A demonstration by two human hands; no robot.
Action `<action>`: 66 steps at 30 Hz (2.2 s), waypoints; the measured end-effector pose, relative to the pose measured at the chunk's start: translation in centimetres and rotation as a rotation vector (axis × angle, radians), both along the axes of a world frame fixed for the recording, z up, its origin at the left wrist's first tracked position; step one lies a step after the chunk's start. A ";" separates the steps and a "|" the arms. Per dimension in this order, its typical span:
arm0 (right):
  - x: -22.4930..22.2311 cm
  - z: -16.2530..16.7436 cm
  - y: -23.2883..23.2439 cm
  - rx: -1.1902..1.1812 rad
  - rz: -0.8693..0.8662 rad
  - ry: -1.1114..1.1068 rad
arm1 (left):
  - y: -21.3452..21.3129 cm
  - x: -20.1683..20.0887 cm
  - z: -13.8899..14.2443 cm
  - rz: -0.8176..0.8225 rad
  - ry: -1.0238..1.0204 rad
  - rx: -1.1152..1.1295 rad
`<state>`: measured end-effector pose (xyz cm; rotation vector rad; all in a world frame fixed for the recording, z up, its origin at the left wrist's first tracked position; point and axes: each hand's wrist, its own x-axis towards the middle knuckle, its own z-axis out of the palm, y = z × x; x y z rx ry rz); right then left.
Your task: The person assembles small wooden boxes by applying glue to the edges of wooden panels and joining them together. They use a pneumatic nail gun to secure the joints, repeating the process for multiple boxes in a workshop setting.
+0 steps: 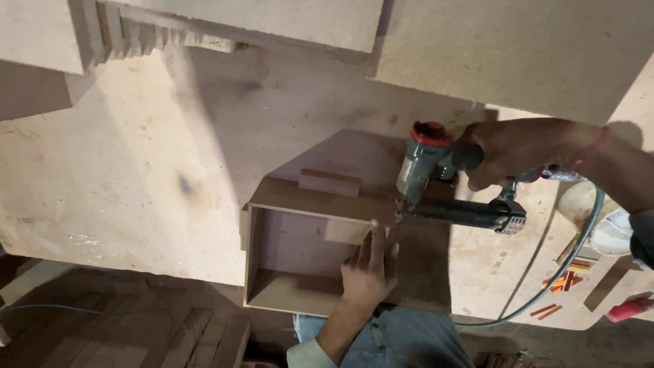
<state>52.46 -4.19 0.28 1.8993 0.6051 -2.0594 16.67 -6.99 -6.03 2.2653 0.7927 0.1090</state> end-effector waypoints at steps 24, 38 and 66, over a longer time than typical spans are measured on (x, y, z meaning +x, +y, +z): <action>-7.4 -1.5 -2.4 0.176 -0.329 -0.335 | 20.2 -4.5 0.4 0.340 -0.343 -0.835; -7.0 -2.1 8.0 0.326 -0.251 -0.050 | 20.3 -2.2 3.8 0.490 -0.189 -0.544; -7.6 -10.1 14.6 0.194 0.423 0.056 | 18.4 -2.7 2.9 0.494 -0.246 -0.392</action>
